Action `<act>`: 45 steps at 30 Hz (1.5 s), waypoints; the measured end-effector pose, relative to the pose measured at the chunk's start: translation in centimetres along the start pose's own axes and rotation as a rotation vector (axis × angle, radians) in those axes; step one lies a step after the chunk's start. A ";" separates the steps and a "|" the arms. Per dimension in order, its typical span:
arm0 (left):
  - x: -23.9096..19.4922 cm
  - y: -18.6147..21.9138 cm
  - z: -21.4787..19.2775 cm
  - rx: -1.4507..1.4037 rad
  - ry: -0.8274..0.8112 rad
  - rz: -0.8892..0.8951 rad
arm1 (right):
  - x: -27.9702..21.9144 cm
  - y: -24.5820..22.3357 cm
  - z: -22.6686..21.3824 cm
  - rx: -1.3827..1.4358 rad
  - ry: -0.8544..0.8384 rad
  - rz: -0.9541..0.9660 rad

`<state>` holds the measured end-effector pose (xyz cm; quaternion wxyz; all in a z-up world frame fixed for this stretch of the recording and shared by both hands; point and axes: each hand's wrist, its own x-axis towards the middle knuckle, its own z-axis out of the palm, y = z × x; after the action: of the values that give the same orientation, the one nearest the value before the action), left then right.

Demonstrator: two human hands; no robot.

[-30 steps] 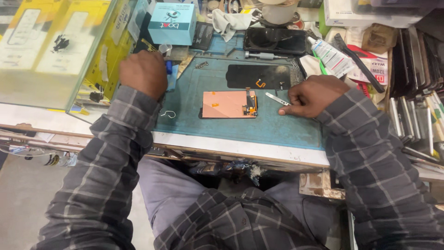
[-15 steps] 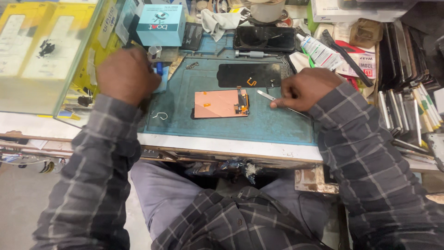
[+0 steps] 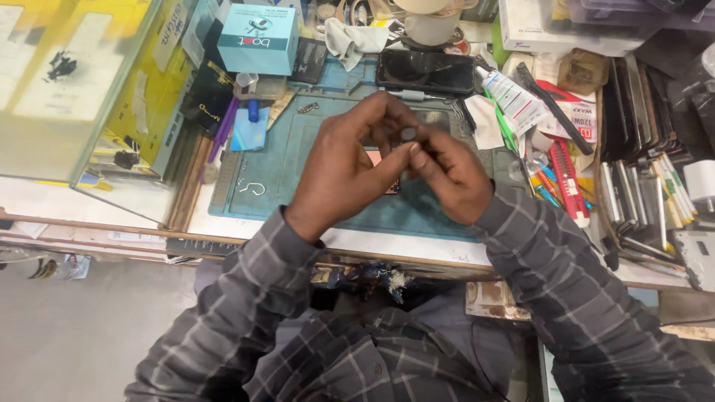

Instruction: The person uses tweezers to adjust small components on a smartphone screen assembly, then uses a brush to clean the surface, and finally writes on the screen with a marker. The work is performed on a cluttered workbench with various tools and parts.

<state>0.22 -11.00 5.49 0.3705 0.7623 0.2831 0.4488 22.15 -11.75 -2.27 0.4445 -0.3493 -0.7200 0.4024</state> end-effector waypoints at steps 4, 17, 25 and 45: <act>0.5 -1.3 0.9 0.050 0.120 0.161 | -0.1 -0.4 -0.5 -0.046 0.083 0.027; 2.2 -1.5 0.0 0.027 0.244 0.284 | 0.3 0.4 -1.8 0.229 0.111 0.034; -2.4 -2.8 -5.5 0.280 0.092 -0.045 | 1.5 1.2 -2.3 0.157 0.134 0.082; -8.1 -5.4 -2.8 0.624 0.238 -0.324 | 7.5 -0.8 1.3 -0.091 -0.168 -0.061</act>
<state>-6.34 -13.30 -1.94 0.1508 0.7266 0.5643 0.3618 18.10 -6.03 0.77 0.3782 -0.3119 -0.7826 0.3836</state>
